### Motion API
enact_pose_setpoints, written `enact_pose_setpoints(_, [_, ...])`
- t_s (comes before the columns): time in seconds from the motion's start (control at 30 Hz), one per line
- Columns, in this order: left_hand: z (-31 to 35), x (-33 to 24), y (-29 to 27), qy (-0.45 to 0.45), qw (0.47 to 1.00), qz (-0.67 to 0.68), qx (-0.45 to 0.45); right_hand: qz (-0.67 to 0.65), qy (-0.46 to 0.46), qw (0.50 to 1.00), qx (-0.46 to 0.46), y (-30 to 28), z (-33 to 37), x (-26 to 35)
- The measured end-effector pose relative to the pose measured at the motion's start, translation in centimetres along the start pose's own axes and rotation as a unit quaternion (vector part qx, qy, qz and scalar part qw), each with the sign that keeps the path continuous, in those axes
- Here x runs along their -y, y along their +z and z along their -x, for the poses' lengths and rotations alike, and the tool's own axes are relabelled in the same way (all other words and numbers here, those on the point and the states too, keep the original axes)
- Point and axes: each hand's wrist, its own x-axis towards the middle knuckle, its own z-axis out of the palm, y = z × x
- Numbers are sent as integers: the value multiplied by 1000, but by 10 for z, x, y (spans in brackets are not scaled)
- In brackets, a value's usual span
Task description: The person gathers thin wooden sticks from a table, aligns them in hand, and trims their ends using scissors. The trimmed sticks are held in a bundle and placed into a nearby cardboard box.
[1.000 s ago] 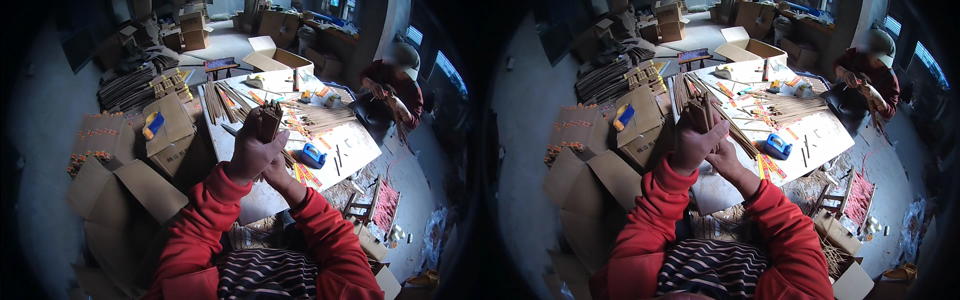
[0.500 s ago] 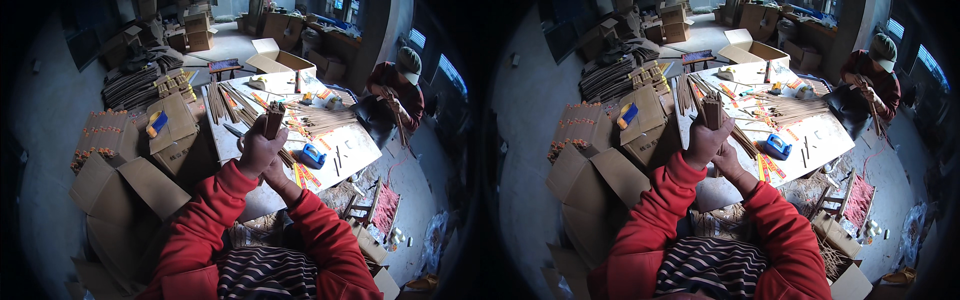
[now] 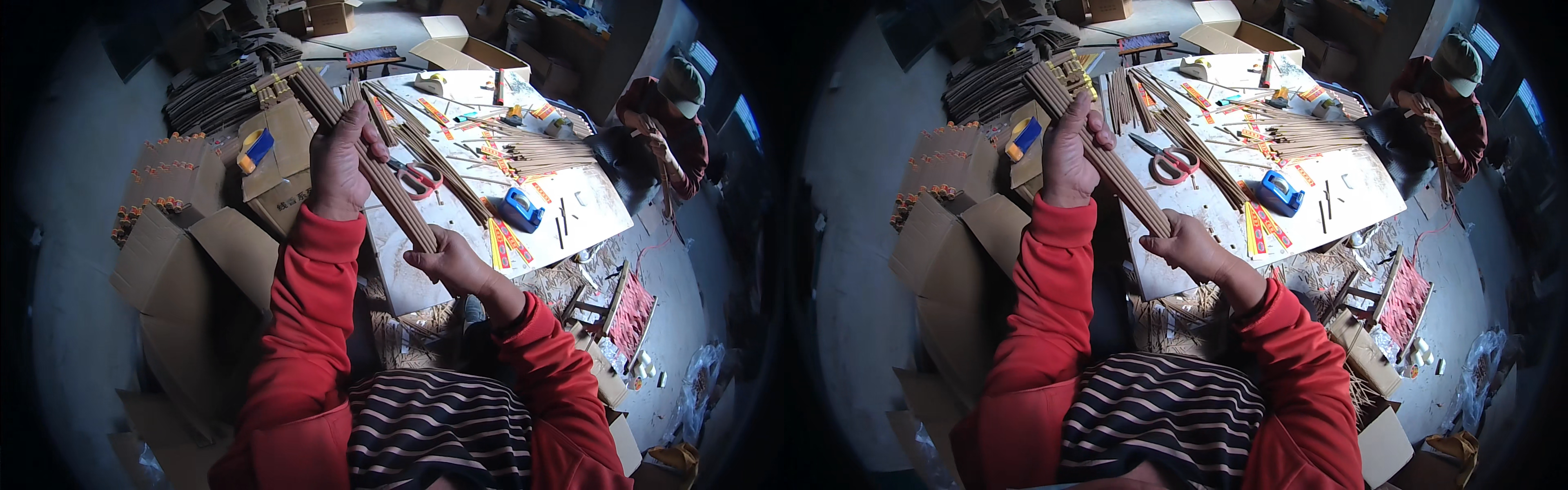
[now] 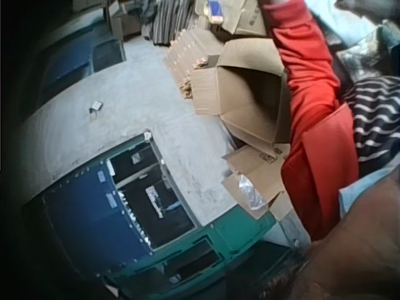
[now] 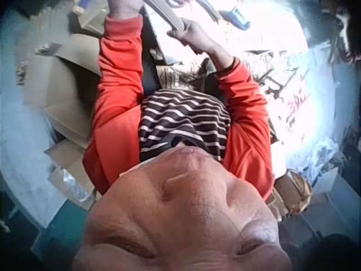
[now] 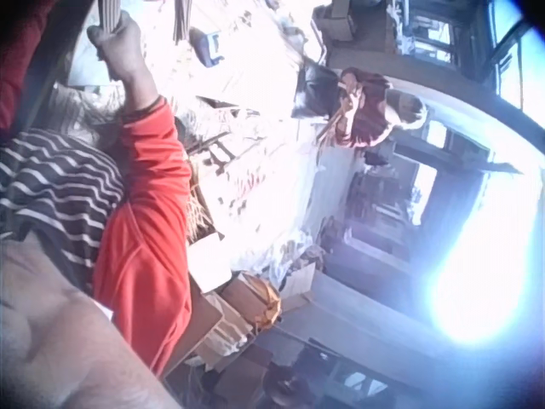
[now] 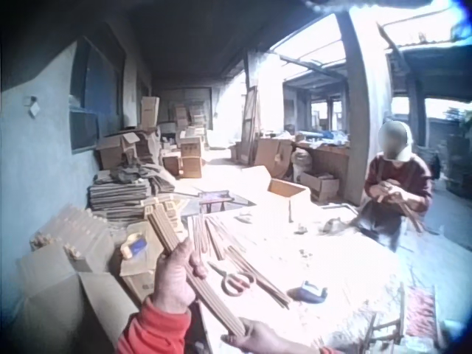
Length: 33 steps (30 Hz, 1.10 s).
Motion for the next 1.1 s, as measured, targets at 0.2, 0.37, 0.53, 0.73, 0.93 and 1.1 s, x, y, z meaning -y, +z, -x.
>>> enact_pose_setpoints(0.2, [40, 49, -39, -149, 977, 135, 70, -20, 82, 990, 115, -1, -1, 16])
enact_pose_setpoints(0.37, [25, 71, -95, -131, 966, 189, -120, 186, -46, 976, -106, -85, -57, -44])
enact_pose_setpoints(0.53, [24, 89, -110, -159, 960, 182, -144, 520, 23, 819, -243, -155, -106, -97])
enact_pose_setpoints(0.73, [12, 98, -129, -173, 951, 202, -154, 608, 50, 776, -161, -157, -123, -97])
enact_pose_setpoints(0.93, [11, 99, -124, -180, 952, 193, -159, 606, -21, 764, -221, -158, -125, -110])
enact_pose_setpoints(1.1, [12, 102, -125, -180, 950, 203, -157, 590, -49, 771, -234, -165, -119, -113])
